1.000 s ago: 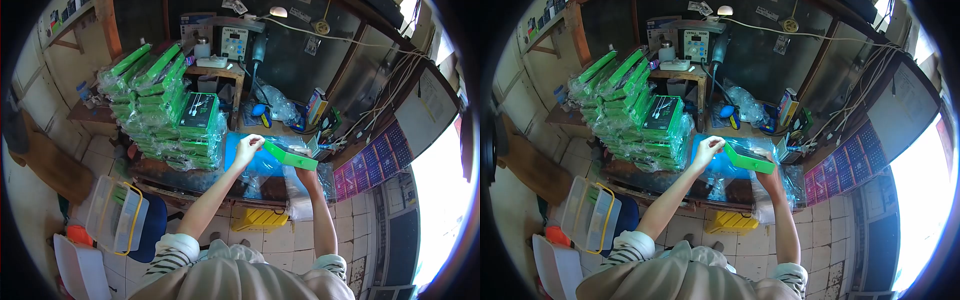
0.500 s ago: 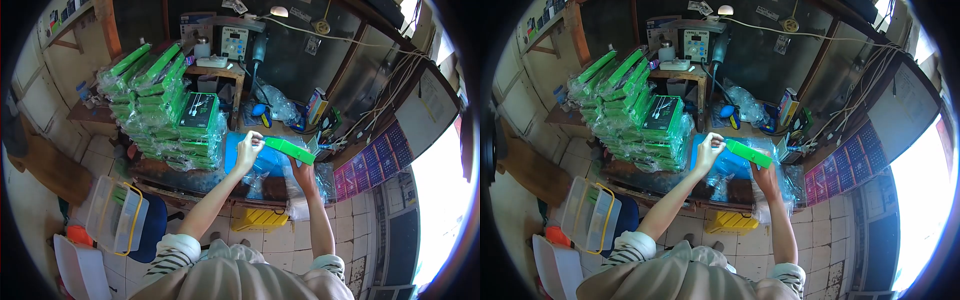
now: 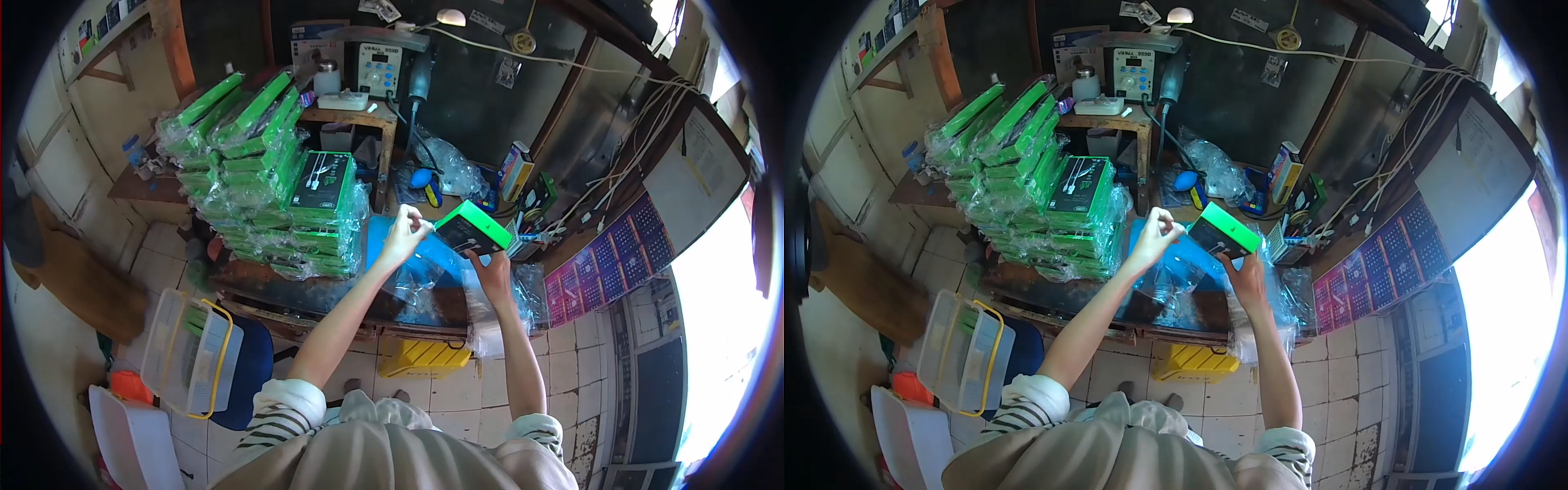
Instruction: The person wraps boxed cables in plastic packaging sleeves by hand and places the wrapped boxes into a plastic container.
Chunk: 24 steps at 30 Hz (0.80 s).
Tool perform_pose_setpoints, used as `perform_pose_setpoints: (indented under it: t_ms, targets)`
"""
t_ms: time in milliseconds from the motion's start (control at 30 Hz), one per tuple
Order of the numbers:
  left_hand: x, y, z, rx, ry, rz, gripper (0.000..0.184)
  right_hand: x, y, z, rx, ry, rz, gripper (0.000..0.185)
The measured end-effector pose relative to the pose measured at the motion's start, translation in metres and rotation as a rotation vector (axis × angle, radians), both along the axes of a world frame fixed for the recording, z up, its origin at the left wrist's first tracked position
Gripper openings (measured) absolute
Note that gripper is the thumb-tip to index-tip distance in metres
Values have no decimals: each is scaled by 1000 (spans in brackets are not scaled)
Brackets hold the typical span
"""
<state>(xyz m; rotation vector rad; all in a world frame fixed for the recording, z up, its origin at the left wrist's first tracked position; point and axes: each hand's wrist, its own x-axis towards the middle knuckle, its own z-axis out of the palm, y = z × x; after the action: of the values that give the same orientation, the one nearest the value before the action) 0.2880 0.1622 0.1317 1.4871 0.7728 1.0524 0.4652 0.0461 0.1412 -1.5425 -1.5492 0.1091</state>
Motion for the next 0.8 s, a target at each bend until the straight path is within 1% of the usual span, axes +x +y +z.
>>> perform_pose_setpoints:
  t_ms: [33,67,100,133,167,233,267,300,333,367,400,433,467,500,533,567,600,633,667,700,733,767,800]
  targets:
    - [-3,1,-2,2,0,-6,34,2,0,2,-74,108,4,37]
    - [-9,2,1,317,101,20,42,-1,-3,10,-88,250,28,47]
    - [-15,1,3,629,202,50,52,1,-2,13,-86,252,25,47]
    - [-18,7,1,594,198,-87,71,4,-1,15,-92,299,70,50]
    - [-20,8,6,592,199,-84,71,7,1,17,-99,345,117,53]
    - [-22,5,16,315,241,-354,75,9,6,22,-144,389,165,55]
    - [-20,1,23,325,209,-378,73,9,10,23,-131,330,173,57]
    - [-17,4,21,328,208,-379,73,9,13,25,-117,271,181,58]
    - [-13,6,17,344,174,-357,72,8,15,27,-148,333,218,65]
    - [-11,7,17,360,139,-334,71,7,18,28,-147,333,218,65]
    - [-10,6,16,275,48,-339,69,7,20,27,-109,380,244,71]
    - [-10,6,16,276,48,-340,69,6,22,26,-71,427,272,77]
    - [-10,6,18,258,-15,-324,69,1,18,34,-91,477,304,93]
    - [-11,6,20,238,-77,-306,69,0,17,35,-91,477,306,93]
    - [-13,5,22,232,-125,-316,73,-1,15,34,-156,467,310,97]
    - [-15,3,27,234,-125,-315,73,-1,14,34,-221,456,313,101]
    - [-18,1,32,188,-90,-343,76,0,17,29,-195,488,310,107]
    - [-20,0,37,141,-55,-369,80,1,19,28,-195,489,312,107]
    - [-23,-2,43,244,52,-378,90,0,20,30,-155,428,300,107]
    - [-25,-5,48,242,53,-378,90,-2,20,33,-115,369,286,108]
    - [-28,-7,54,333,104,-353,95,-3,20,35,-75,348,309,109]
    - [-30,-8,59,426,154,-327,100,-5,18,44,-74,348,308,109]
    - [-31,-7,64,558,196,-272,109,-7,14,54,-120,318,319,109]
